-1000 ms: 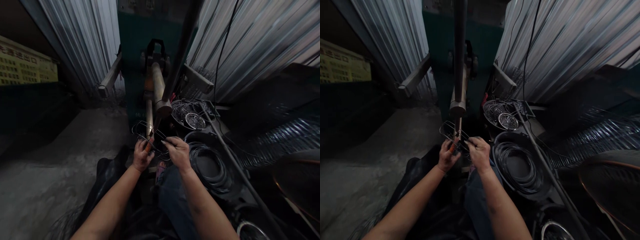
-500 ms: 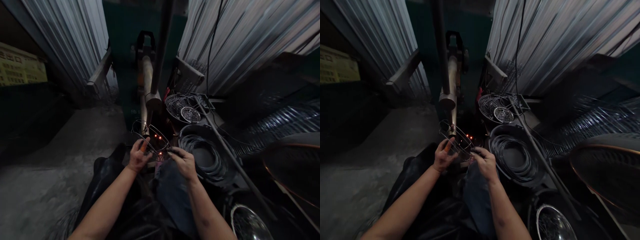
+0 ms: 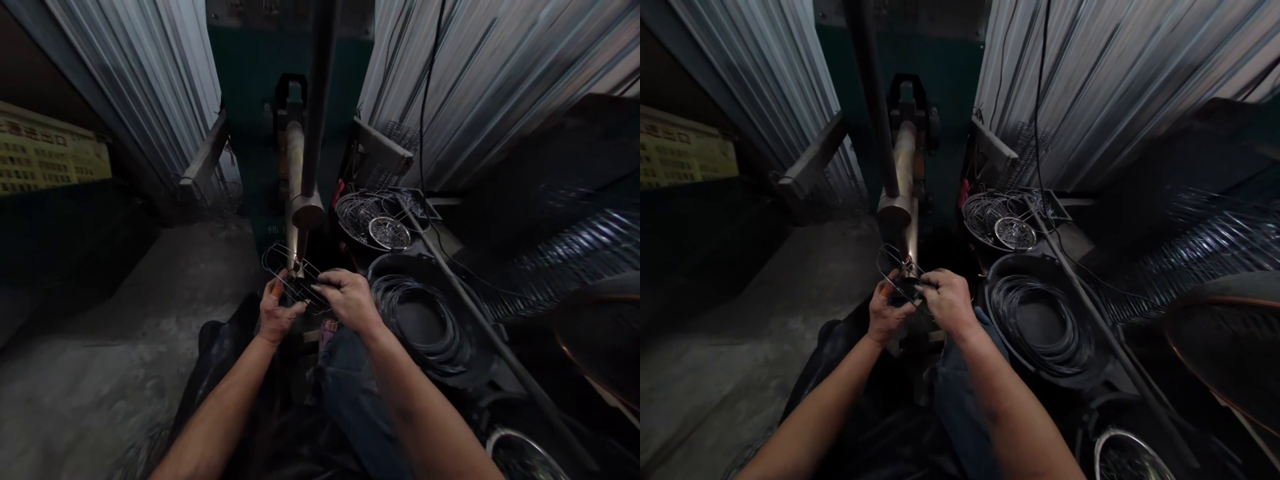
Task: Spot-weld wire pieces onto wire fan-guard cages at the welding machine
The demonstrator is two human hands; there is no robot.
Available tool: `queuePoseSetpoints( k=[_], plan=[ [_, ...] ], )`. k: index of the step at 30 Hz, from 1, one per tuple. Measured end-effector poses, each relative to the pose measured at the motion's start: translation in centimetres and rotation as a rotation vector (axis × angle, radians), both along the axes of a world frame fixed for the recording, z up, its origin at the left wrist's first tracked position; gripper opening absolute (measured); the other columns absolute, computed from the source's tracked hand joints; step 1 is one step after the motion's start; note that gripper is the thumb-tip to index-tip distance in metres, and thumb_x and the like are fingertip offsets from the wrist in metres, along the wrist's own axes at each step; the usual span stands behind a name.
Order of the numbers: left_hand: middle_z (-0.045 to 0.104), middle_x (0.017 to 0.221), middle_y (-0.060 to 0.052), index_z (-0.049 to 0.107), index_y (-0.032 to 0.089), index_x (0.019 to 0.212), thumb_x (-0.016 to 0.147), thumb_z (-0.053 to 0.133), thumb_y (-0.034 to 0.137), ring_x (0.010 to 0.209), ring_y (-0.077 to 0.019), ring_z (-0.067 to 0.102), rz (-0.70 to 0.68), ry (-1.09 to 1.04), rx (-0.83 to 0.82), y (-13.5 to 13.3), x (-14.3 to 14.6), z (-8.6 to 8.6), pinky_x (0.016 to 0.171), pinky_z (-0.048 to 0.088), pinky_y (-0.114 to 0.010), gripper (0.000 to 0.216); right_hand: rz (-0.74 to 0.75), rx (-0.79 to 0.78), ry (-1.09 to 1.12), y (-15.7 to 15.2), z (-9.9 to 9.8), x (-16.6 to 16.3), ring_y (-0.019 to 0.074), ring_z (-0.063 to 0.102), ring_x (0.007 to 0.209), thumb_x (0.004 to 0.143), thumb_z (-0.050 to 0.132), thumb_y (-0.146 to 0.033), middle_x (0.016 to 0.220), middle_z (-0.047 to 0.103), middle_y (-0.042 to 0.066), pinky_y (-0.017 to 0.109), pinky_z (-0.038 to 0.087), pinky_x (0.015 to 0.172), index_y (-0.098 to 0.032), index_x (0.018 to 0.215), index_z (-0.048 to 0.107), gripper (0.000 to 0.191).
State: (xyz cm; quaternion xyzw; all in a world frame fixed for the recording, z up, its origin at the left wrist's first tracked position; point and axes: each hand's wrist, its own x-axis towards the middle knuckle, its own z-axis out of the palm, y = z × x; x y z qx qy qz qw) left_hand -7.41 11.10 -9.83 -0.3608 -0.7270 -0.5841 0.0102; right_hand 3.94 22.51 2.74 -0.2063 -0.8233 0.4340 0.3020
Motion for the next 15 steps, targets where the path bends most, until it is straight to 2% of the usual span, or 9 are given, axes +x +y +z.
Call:
queuePoseSetpoints(
  k=[5, 8, 10, 12, 14, 15],
  plan=[
    [0.055, 0.119, -0.009, 0.049, 0.022, 0.131, 0.065, 0.078, 0.038, 0.103, -0.0222, 0.06, 0.002, -0.031, 0.024, 0.2, -0.7, 0.3, 0.092, 0.049, -0.037, 0.074, -0.013, -0.019, -0.066, 0.5, 0.4, -1.8, 0.0168, 0.063, 0.065, 0.067, 0.066, -0.017, 0.067, 0.069, 0.001, 0.026, 0.045, 0.061, -0.02, 0.065, 0.072, 0.008],
    [0.054, 0.121, -0.009, 0.049, 0.023, 0.131, 0.062, 0.079, 0.037, 0.105, -0.0233, 0.059, -0.01, -0.077, 0.034, 0.2, -0.5, 0.3, 0.093, 0.049, -0.038, 0.076, -0.018, -0.019, -0.095, 0.4, 0.7, -1.8, 0.0165, 0.062, 0.063, 0.069, 0.065, -0.019, 0.064, 0.068, 0.0, 0.026, 0.044, 0.059, -0.02, 0.065, 0.072, 0.008],
    [0.054, 0.122, -0.009, 0.049, 0.024, 0.132, 0.062, 0.08, 0.037, 0.104, -0.0236, 0.06, -0.03, -0.127, 0.051, 0.1, -0.2, 0.3, 0.093, 0.049, -0.039, 0.078, -0.023, 0.001, -0.098, 0.1, 0.6, -0.9, 0.0167, 0.063, 0.068, 0.071, 0.064, -0.022, 0.071, 0.069, 0.001, 0.026, 0.046, 0.063, -0.019, 0.068, 0.072, 0.009],
    [0.055, 0.121, -0.009, 0.05, 0.025, 0.132, 0.061, 0.081, 0.035, 0.102, -0.0239, 0.061, -0.047, -0.168, 0.069, 0.1, 0.0, 0.3, 0.093, 0.049, -0.039, 0.078, -0.074, 0.017, -0.086, -0.1, 0.0, 0.9, 0.0185, 0.064, 0.08, 0.072, 0.066, -0.025, 0.087, 0.071, 0.004, 0.028, 0.048, 0.071, -0.019, 0.072, 0.072, 0.009],
    [0.057, 0.118, -0.009, 0.052, 0.025, 0.131, 0.059, 0.082, 0.033, 0.101, -0.024, 0.062, -0.06, -0.206, 0.084, 0.0, 0.2, 0.4, 0.092, 0.05, -0.039, 0.079, -0.132, -0.02, -0.077, -0.2, -1.0, 3.1, 0.0211, 0.064, 0.089, 0.069, 0.069, -0.029, 0.099, 0.07, 0.006, 0.03, 0.049, 0.078, -0.019, 0.075, 0.072, 0.012],
    [0.057, 0.117, -0.008, 0.052, 0.025, 0.13, 0.058, 0.083, 0.032, 0.101, -0.0243, 0.061, -0.074, -0.23, 0.094, 0.0, 0.3, 0.5, 0.092, 0.05, -0.038, 0.079, -0.138, -0.069, -0.078, -0.2, -1.6, 4.1, 0.0217, 0.064, 0.089, 0.068, 0.07, -0.03, 0.098, 0.07, 0.007, 0.031, 0.049, 0.078, -0.019, 0.077, 0.072, 0.015]
  ],
)
